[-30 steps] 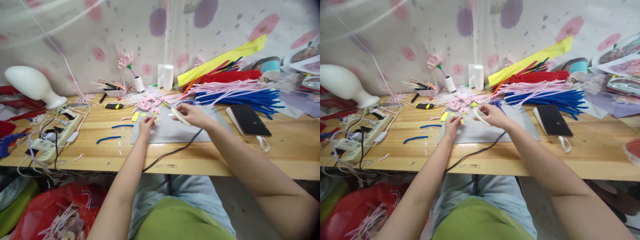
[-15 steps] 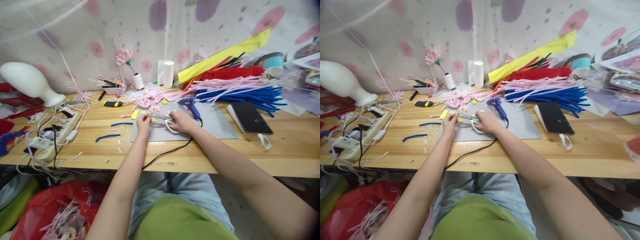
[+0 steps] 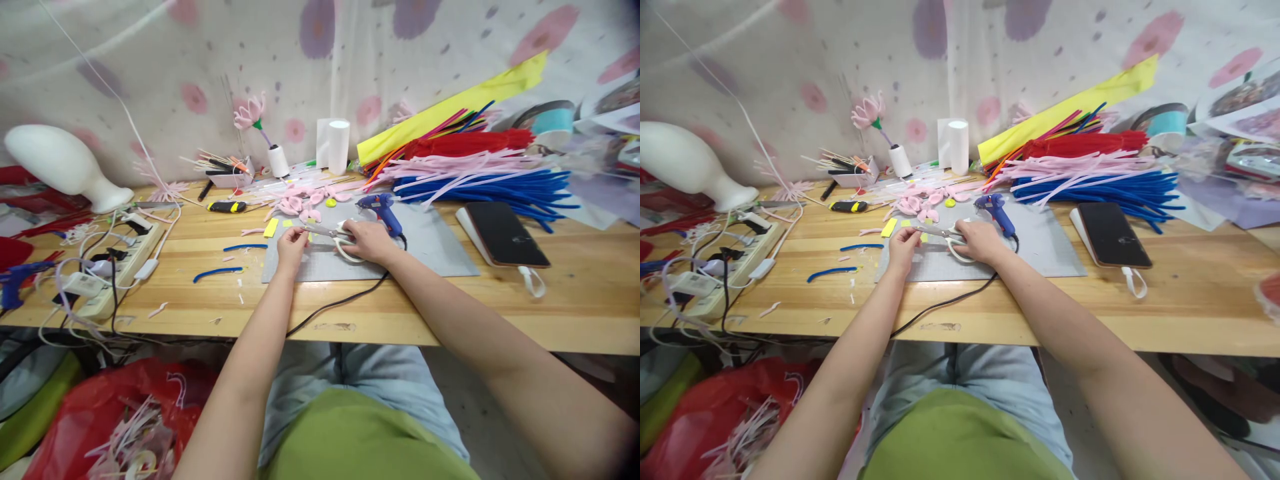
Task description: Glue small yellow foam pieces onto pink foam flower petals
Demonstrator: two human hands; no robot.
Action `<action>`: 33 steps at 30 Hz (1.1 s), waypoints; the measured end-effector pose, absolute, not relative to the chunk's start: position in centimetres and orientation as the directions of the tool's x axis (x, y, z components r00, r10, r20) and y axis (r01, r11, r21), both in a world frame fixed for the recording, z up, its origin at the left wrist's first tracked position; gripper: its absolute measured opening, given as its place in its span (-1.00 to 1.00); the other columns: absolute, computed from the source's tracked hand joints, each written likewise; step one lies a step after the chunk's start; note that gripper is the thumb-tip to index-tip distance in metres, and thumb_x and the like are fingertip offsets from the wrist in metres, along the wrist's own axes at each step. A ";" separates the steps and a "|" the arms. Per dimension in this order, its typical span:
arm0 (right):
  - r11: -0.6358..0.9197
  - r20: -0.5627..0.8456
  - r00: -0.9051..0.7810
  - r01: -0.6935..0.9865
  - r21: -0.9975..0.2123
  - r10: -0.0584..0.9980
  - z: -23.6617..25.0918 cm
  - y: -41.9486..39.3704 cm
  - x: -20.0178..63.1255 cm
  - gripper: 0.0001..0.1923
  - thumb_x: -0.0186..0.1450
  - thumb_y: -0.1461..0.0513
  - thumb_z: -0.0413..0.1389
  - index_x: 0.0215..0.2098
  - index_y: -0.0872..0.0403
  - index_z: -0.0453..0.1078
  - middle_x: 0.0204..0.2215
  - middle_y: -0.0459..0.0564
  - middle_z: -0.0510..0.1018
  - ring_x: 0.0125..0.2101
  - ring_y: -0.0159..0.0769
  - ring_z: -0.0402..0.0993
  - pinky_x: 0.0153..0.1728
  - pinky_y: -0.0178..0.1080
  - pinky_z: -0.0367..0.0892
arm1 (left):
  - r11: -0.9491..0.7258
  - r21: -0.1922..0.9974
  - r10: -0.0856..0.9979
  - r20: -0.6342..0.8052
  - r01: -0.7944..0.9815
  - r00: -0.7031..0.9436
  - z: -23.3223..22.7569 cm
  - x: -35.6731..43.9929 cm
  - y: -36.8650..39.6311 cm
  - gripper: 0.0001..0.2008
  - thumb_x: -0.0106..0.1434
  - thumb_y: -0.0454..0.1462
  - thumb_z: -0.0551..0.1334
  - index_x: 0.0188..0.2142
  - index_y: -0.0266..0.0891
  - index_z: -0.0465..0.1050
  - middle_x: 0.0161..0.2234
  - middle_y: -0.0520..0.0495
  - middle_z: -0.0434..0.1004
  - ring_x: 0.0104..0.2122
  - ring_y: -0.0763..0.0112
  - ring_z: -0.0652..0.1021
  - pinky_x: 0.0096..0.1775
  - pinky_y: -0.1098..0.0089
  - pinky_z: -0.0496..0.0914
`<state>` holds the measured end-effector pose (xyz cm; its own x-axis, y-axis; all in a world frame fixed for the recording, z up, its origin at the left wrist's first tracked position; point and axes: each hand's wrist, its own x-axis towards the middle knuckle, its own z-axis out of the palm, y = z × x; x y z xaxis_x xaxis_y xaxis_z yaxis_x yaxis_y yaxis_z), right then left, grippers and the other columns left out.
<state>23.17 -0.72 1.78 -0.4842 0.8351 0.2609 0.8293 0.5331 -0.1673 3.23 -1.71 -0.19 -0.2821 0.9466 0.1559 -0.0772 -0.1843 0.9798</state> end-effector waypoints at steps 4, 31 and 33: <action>0.527 0.238 -0.485 0.834 -0.164 0.842 1.7 -0.8 23.2 -0.55 0.18 -0.07 0.05 -0.18 0.11 0.32 -0.35 0.05 0.55 -0.35 -0.19 0.41 -0.47 -0.28 -0.04 | -0.196 0.977 0.946 0.167 -0.079 -0.278 -0.4 3.2 -1.6 -0.92 -0.07 -0.30 0.25 -0.55 -0.24 0.35 -0.63 0.13 0.35 -0.65 0.60 0.33 -0.52 0.49 0.25; 0.521 0.236 -0.484 0.844 -0.128 0.843 2.5 -1.1 24.3 -0.63 0.16 -0.01 0.06 -0.21 0.07 0.31 -0.37 0.01 0.55 -0.36 -0.22 0.41 -0.47 -0.29 0.00 | -0.187 0.981 0.940 0.166 -0.044 -0.297 -0.8 3.2 -1.3 -0.89 -0.03 -0.26 0.29 -0.51 -0.26 0.41 -0.63 0.10 0.36 -0.64 0.58 0.34 -0.53 0.48 0.25; 0.523 0.222 -0.494 0.846 -0.098 0.841 2.6 -1.2 24.3 -0.64 0.17 0.00 0.06 -0.21 0.07 0.32 -0.36 0.02 0.55 -0.34 -0.21 0.42 -0.47 -0.28 -0.01 | -0.187 0.982 0.936 0.166 -0.038 -0.309 -0.9 3.2 -1.2 -0.89 -0.03 -0.26 0.30 -0.51 -0.26 0.42 -0.64 0.11 0.35 -0.64 0.58 0.34 -0.53 0.49 0.25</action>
<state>24.31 -1.23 2.64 -0.4940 0.8407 0.2219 0.8464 0.5234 -0.0984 3.17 -1.24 -0.89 -0.3092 0.9363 0.1664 -0.0380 -0.1870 0.9816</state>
